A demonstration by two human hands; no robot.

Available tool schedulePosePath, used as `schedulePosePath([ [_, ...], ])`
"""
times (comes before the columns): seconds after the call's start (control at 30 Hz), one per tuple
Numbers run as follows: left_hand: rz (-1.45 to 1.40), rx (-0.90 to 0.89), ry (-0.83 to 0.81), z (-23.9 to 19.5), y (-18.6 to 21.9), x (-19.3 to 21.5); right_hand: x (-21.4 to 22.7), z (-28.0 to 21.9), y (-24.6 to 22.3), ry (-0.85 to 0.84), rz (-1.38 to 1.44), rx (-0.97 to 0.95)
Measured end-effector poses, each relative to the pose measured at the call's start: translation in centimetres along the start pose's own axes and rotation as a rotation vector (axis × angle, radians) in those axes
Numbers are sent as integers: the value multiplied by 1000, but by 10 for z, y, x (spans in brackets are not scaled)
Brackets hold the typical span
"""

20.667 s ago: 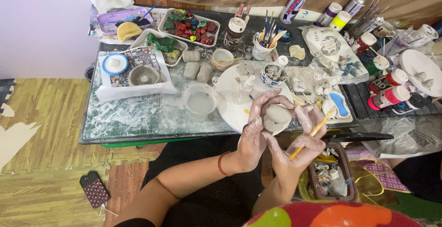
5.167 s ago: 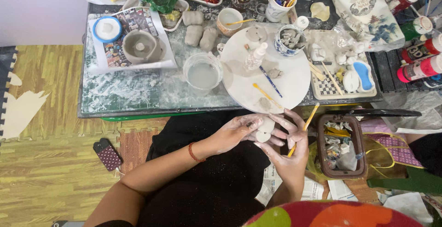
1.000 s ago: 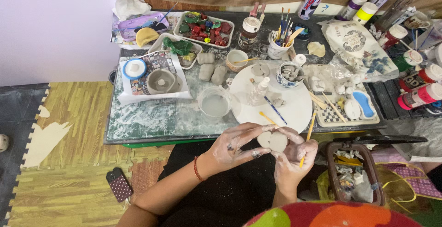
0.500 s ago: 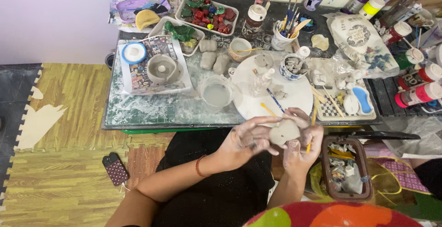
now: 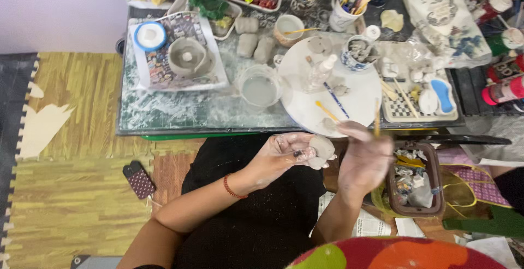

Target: The person shapes a small clay figure using a wooden stick to carve details. They then pick up a clay pot and use a brush to smooth the interior surface.

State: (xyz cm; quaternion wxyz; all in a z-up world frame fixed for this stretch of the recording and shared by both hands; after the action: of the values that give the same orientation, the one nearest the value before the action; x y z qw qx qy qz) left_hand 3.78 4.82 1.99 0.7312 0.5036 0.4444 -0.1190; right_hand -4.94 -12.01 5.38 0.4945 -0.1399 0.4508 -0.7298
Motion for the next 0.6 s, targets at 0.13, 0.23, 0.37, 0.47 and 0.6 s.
schedulePosePath([
  [0.13, -16, -143, 1, -3, -19, 3, 9, -18, 10, 101, 218, 68],
  [0.23, -66, -138, -9, -5, -30, 4, 4, -35, 5, 233, 222, 48],
  [0.37, -321, 8, -15, -4, -35, 1, 3, -48, 2, 232, 278, -149],
  [0.47, -333, 90, -35, -2, -37, -4, 6, -61, 5, 262, 280, -210],
  [0.6, -378, 98, -71, -4, -36, -7, 7, -65, 4, 222, 335, -191],
])
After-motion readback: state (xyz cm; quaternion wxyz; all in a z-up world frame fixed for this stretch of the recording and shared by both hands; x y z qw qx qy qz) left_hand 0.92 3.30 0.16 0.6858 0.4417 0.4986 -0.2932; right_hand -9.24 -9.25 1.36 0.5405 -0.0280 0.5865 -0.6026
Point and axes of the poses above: each hand's wrist, its own z-axis towards the middle knuckle, its own x-axis out of the back of the hand, y = z × x, the point moved 1 cm from there along z, towards the middle knuckle, and after that the axes turned 5 degrees about -x, right-handed, at the moved point
